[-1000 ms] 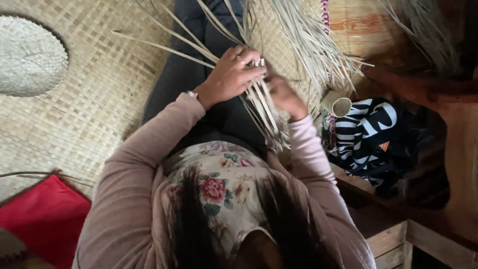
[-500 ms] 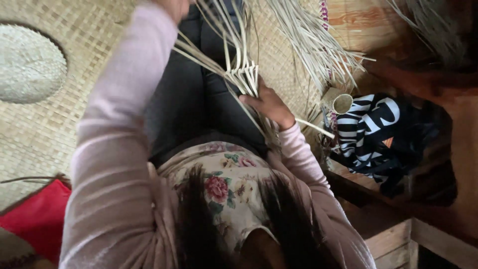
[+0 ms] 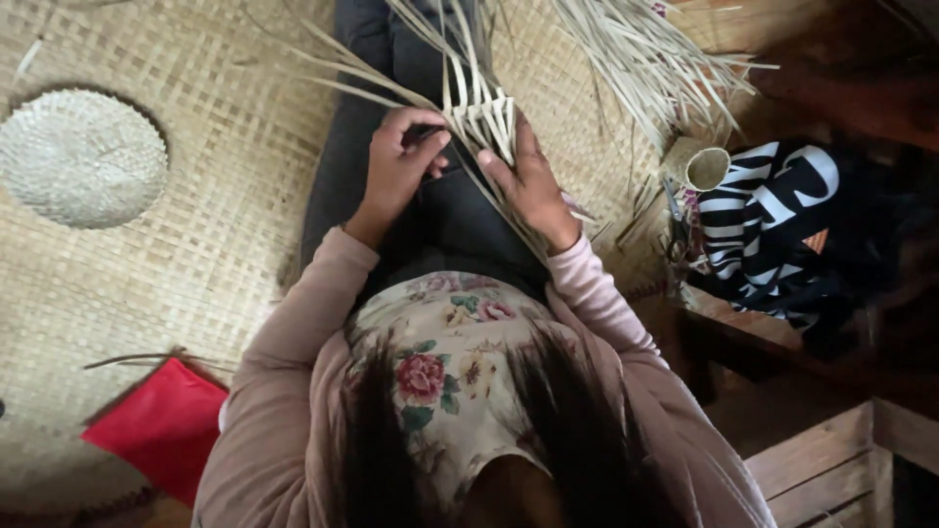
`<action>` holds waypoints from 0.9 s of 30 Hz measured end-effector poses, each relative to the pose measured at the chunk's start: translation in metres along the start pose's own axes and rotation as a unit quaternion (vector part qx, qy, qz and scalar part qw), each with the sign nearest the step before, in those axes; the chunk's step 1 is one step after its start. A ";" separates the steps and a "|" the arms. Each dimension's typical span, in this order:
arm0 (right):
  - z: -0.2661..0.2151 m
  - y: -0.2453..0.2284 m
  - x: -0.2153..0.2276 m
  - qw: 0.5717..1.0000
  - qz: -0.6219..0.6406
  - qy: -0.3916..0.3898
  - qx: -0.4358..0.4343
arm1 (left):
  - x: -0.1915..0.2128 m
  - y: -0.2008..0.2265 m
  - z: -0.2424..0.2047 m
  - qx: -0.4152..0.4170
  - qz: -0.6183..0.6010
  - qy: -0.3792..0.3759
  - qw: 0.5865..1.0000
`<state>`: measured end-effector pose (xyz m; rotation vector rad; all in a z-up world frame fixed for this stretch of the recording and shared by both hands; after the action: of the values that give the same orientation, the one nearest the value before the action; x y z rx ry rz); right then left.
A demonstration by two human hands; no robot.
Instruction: Weaving thin strips of plant material to create a structured object
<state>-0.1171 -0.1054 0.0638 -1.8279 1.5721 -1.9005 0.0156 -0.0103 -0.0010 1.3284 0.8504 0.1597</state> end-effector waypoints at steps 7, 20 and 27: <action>-0.002 -0.006 0.001 1.000 0.008 0.004 -0.001 | -0.012 0.016 0.006 -0.120 0.038 -0.030 0.992; -0.002 0.003 -0.013 0.973 -0.003 0.184 0.140 | -0.013 0.002 0.023 -0.109 0.084 -0.001 0.990; -0.008 -0.010 -0.027 0.914 -0.299 0.231 0.148 | -0.004 0.000 0.025 -0.109 0.188 0.041 0.975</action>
<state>-0.1099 -0.0789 0.0533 -1.9581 0.7368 -2.8155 0.0288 -0.0321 0.0009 1.2696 0.6211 0.5927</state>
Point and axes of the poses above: each hand's wrist, its own z-axis towards the middle knuckle, its own x-axis out of the back of the hand, y = z × x, the point moved 3 cm from there along z, towards the middle knuckle, and after that the axes turned 11 degrees about -z, right-handed, at the moved point
